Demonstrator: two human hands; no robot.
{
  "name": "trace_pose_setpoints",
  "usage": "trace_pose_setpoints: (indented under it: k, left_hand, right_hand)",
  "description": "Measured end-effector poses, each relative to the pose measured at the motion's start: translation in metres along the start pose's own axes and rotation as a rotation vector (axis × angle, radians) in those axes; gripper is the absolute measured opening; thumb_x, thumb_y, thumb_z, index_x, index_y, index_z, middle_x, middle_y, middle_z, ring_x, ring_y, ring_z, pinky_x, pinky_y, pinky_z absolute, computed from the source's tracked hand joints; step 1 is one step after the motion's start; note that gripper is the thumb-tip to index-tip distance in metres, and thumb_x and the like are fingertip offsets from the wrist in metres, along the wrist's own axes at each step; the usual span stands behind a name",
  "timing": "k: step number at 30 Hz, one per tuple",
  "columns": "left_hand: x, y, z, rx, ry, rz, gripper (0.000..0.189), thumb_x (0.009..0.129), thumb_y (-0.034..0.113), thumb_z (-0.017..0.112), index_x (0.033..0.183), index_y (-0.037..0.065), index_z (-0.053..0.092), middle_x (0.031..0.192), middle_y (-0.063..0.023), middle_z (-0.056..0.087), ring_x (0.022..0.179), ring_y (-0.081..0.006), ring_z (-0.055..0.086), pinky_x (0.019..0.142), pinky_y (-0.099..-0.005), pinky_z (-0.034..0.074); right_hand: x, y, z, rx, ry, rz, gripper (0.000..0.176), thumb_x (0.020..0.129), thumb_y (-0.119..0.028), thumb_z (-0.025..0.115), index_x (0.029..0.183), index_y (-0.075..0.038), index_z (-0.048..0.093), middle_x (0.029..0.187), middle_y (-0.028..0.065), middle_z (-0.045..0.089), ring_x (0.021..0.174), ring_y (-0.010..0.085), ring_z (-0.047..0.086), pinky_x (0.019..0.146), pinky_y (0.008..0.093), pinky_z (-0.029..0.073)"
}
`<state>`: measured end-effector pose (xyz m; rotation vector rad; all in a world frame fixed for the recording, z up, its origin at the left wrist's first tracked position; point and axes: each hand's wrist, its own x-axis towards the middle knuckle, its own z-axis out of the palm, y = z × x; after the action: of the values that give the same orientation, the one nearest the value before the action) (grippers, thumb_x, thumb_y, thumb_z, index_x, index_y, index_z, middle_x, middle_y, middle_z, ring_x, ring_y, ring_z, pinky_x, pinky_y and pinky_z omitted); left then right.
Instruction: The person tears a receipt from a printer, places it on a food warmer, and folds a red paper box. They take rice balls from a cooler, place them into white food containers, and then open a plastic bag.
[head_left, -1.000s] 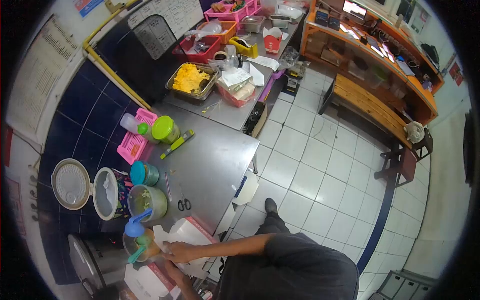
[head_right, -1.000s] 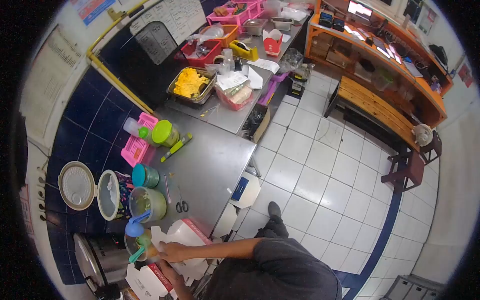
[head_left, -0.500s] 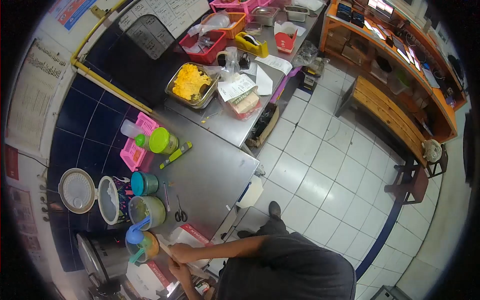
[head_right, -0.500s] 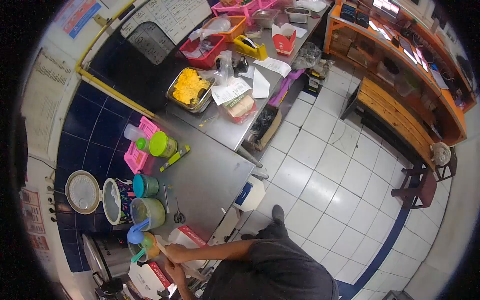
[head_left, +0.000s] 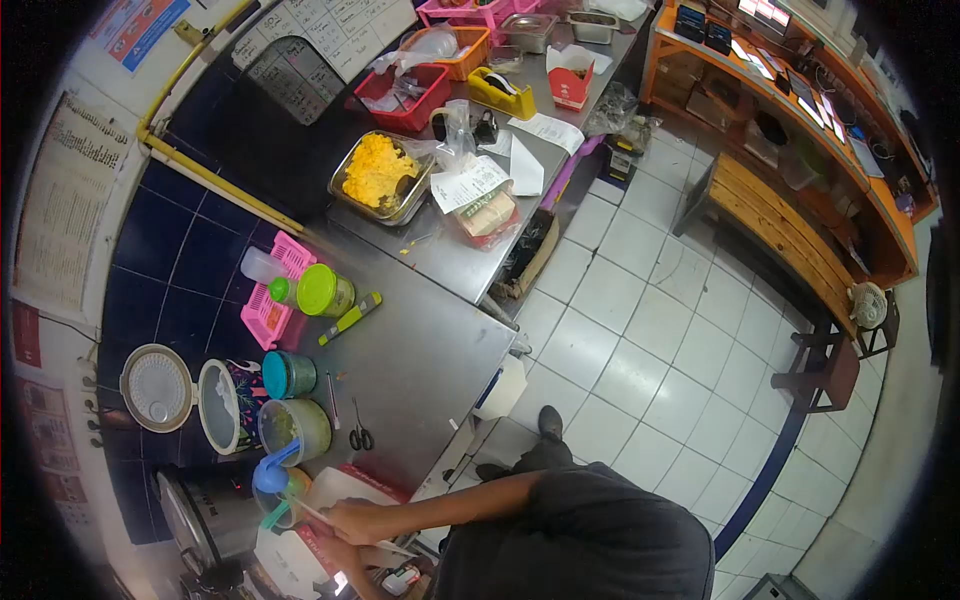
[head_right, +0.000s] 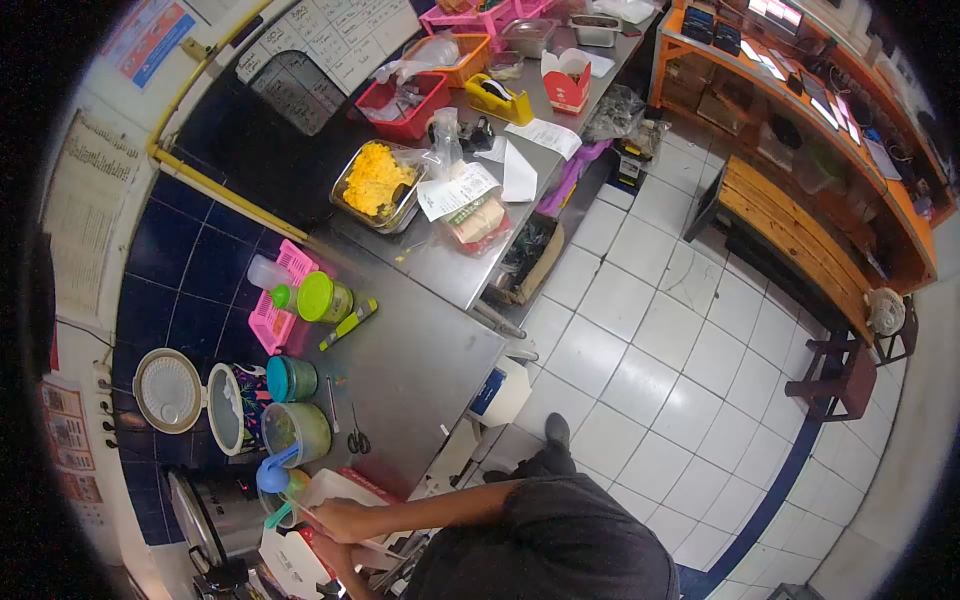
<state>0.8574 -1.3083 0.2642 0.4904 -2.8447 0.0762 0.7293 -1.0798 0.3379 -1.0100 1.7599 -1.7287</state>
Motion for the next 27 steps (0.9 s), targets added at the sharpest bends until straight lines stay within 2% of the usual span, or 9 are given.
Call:
trace_pose_setpoints:
  k: [1,3,6,9,13,16,19,23,27]
  left_hand:
    - [-0.002,-0.025,0.005,0.072,0.058,0.072,0.040,0.078,0.022,0.072,0.107,-0.005,0.065,0.082,-0.0258,0.067,0.076,-0.0423,0.066,0.064,-0.0524,0.049]
    - [-0.003,-0.060,-0.001,-0.110,-0.037,-0.260,0.044,0.079,0.020,0.069,0.115,-0.005,0.065,0.087,-0.0255,0.069,0.081,-0.0431,0.068,0.071,-0.0510,0.052]
    - [0.000,-0.082,-0.017,-0.060,0.040,-0.221,0.044,0.079,0.016,0.067,0.116,-0.006,0.064,0.093,-0.0264,0.070,0.086,-0.0440,0.068,0.076,-0.0485,0.054]
    - [0.016,-0.032,-0.066,-0.307,-0.084,-0.504,0.040,0.078,0.012,0.063,0.113,-0.007,0.065,0.097,-0.0264,0.071,0.090,-0.0445,0.068,0.078,-0.0489,0.053]
    - [0.023,-0.035,-0.064,-0.018,-0.195,-0.608,0.040,0.086,0.017,0.065,0.117,-0.007,0.060,0.108,-0.0290,0.066,0.099,-0.0449,0.065,0.083,-0.0510,0.052]
    - [0.017,-0.027,-0.039,0.233,0.071,-0.413,0.050,0.089,0.019,0.063,0.130,-0.008,0.052,0.124,-0.0301,0.060,0.114,-0.0434,0.059,0.097,-0.0484,0.048]
    - [0.031,0.002,-0.029,0.057,0.215,-0.292,0.058,0.091,0.022,0.062,0.138,-0.008,0.045,0.134,-0.0291,0.053,0.125,-0.0433,0.051,0.107,-0.0475,0.041]
    - [0.062,0.070,-0.035,-0.497,0.101,-0.330,0.048,0.096,0.022,0.058,0.134,-0.007,0.048,0.120,-0.0296,0.061,0.110,-0.0399,0.061,0.092,-0.0456,0.050]
    - [0.096,0.086,-0.022,-0.719,0.092,-0.228,0.044,0.100,0.018,0.054,0.135,-0.008,0.049,0.127,-0.0282,0.059,0.117,-0.0370,0.060,0.096,-0.0448,0.049]
  right_hand:
    - [-0.002,-0.007,-0.013,0.021,0.007,0.023,0.024,0.082,-0.008,0.057,0.100,0.006,0.061,0.075,0.0261,0.065,0.074,0.0441,0.067,0.066,0.0508,0.053]
    - [-0.010,-0.026,-0.047,0.042,0.011,0.045,0.027,0.082,-0.006,0.055,0.106,0.006,0.060,0.072,0.0242,0.065,0.070,0.0428,0.067,0.065,0.0511,0.052]
    - [-0.014,-0.025,-0.070,0.037,0.204,-0.068,0.029,0.082,-0.005,0.052,0.108,0.007,0.057,0.072,0.0273,0.065,0.071,0.0441,0.068,0.066,0.0534,0.052]
    - [-0.015,-0.042,-0.101,-0.055,0.133,0.144,0.025,0.085,-0.009,0.057,0.102,0.010,0.055,0.081,0.0310,0.065,0.080,0.0476,0.067,0.073,0.0537,0.053]
    - [0.021,0.016,-0.069,-0.246,0.162,0.191,0.026,0.085,-0.009,0.057,0.103,0.009,0.057,0.084,0.0306,0.066,0.084,0.0455,0.068,0.074,0.0515,0.055]
    - [0.040,0.056,-0.044,-0.318,0.130,0.207,0.035,0.089,-0.017,0.058,0.108,0.012,0.056,0.081,0.0290,0.067,0.077,0.0445,0.069,0.068,0.0515,0.055]
    - [0.030,0.051,-0.041,-0.294,0.195,0.140,0.043,0.093,-0.029,0.058,0.108,0.011,0.056,0.078,0.0273,0.067,0.077,0.0444,0.069,0.069,0.0525,0.055]
    - [0.010,0.021,-0.071,-0.290,0.150,0.303,0.046,0.095,-0.038,0.058,0.102,0.007,0.061,0.091,0.0270,0.069,0.089,0.0442,0.068,0.077,0.0527,0.054]
    - [-0.014,0.050,-0.103,-0.436,0.317,0.272,0.038,0.093,-0.033,0.058,0.102,0.004,0.062,0.094,0.0268,0.068,0.089,0.0458,0.066,0.077,0.0525,0.054]
